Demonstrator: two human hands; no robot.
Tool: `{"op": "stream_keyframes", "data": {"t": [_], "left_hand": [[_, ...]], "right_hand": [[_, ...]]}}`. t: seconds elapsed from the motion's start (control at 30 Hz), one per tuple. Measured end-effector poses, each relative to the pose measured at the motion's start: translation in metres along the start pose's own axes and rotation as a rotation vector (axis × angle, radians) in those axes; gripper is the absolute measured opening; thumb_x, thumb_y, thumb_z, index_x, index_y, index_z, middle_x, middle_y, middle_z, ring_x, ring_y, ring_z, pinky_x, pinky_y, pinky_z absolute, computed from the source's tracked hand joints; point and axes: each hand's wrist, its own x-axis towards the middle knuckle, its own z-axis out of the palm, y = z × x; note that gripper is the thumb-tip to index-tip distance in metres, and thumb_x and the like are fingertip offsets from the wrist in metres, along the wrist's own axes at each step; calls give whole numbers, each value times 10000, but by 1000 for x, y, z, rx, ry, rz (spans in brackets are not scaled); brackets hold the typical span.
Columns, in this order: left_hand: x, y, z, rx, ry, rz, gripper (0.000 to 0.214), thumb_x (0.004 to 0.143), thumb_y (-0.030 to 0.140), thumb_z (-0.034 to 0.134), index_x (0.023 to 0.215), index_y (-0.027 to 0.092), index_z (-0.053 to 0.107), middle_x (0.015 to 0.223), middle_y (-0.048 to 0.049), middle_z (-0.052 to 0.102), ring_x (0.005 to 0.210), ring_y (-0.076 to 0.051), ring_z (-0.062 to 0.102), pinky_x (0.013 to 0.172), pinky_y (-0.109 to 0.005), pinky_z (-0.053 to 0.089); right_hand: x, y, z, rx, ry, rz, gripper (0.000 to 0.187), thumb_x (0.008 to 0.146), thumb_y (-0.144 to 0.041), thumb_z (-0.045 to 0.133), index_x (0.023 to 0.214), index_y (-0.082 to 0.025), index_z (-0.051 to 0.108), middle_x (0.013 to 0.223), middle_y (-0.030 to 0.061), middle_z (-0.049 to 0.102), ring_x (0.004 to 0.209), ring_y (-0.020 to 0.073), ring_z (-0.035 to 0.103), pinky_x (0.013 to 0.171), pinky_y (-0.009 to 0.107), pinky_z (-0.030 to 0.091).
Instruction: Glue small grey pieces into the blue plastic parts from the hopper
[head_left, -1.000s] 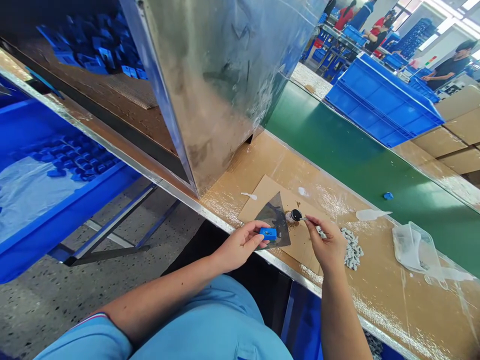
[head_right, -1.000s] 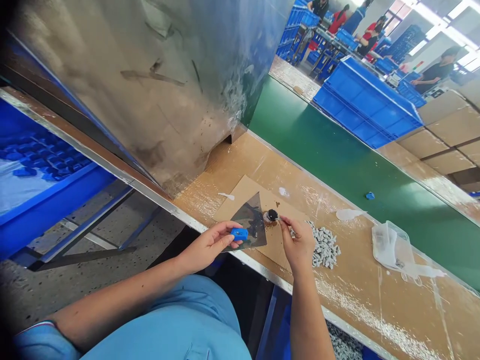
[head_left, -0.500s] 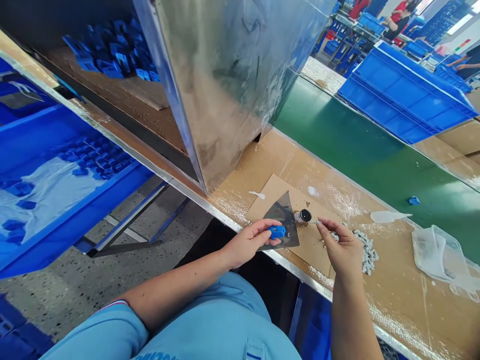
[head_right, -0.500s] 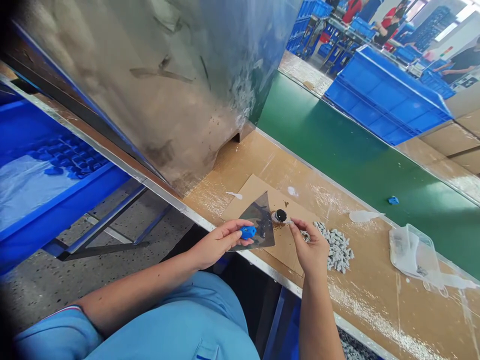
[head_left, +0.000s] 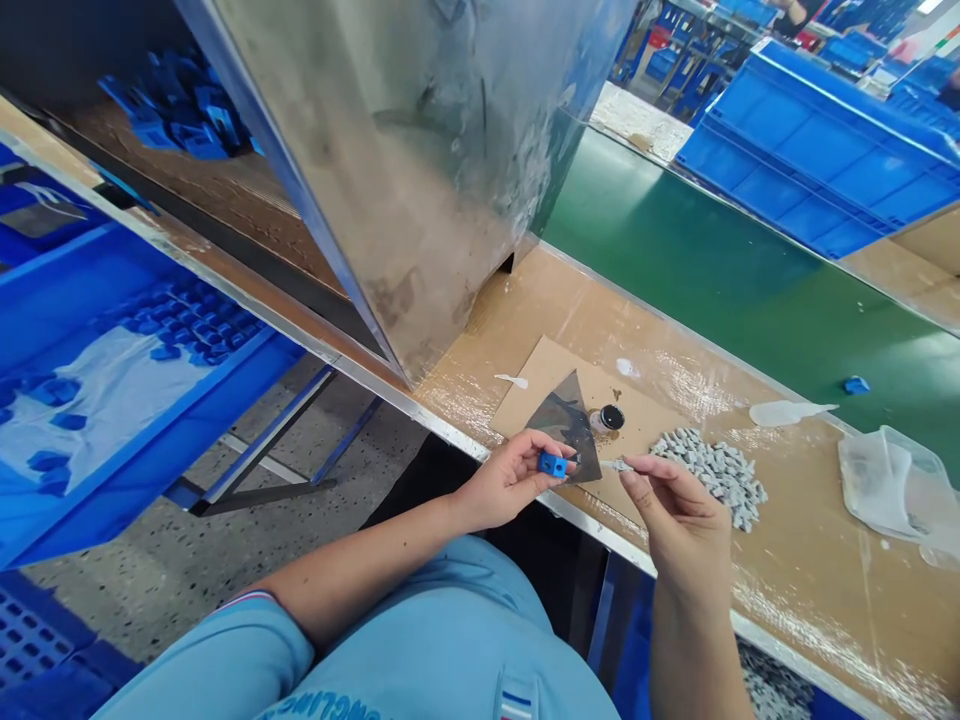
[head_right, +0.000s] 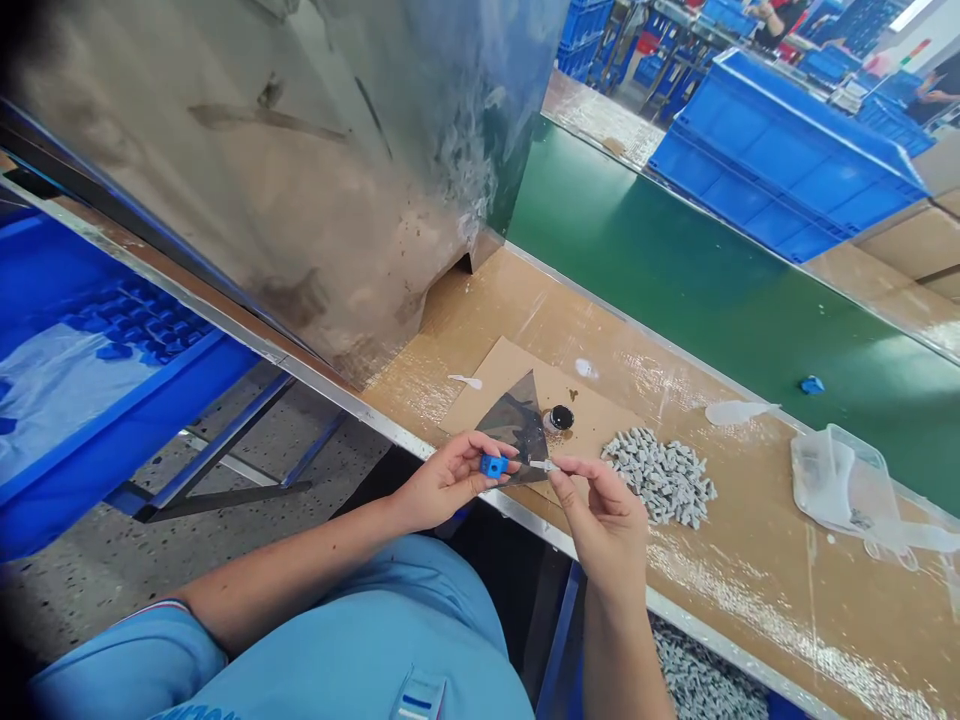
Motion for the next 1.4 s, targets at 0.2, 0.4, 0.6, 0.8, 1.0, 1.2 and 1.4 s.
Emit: {"op": "stream_keyframes", "data": {"t": [0.2,0.4,0.6,0.8,1.0,1.2,1.4], "left_hand": [[0,-6,0,83,-4,70,244,852,295,684,1014,181,542,1136,-89,632,1019,-165,647,923,-310,479],[-2,-7,1,271,-2,83,244,888,273,618,1101,158,590,1016,-82,646,924,-159,639,817,-270,500],[-3,-7,1,376,-17,105,241,887,227,588,1115,148,589,1020,-87,643,883,-152,637,776,-259,515],[-3,-5,1,514,-9,192,233,891,218,567,1110,145,600,1063,-106,646,898,-165,649,794,-283,538],[-3,2,-2,769,-35,364,201,912,235,558,1090,161,614,1054,-97,685,991,-189,650,881,-317,531],[-8,13,-1,911,-140,410,200,946,249,513,1091,140,598,1002,-105,698,951,-187,658,855,-303,540],[-13,10,1,956,-186,381,211,960,244,470,1075,126,602,969,-115,695,926,-194,654,828,-300,535]], "right_hand": [[-6,-6,1,-176,-147,-237,90,836,-214,676,899,-254,725,861,35,729,811,203,667,746,353,549],[-8,-5,2,-247,-227,-325,189,855,-135,644,972,-276,691,901,22,722,837,201,659,764,354,536],[-8,-7,4,-292,-251,-376,194,861,-120,634,969,-276,675,894,9,723,822,187,660,761,333,536],[-6,-14,5,-385,-248,-447,147,872,-145,625,950,-260,672,846,22,721,777,193,662,739,353,543],[-8,-14,4,-432,-251,-459,115,883,-179,617,938,-258,680,840,21,738,746,182,694,693,316,584],[-13,-8,0,-312,-274,-406,189,839,-104,645,918,-263,710,862,14,758,756,173,724,677,269,613],[-19,7,1,-192,-296,-363,224,808,-71,663,898,-265,729,816,13,756,736,175,724,652,270,617]]}}
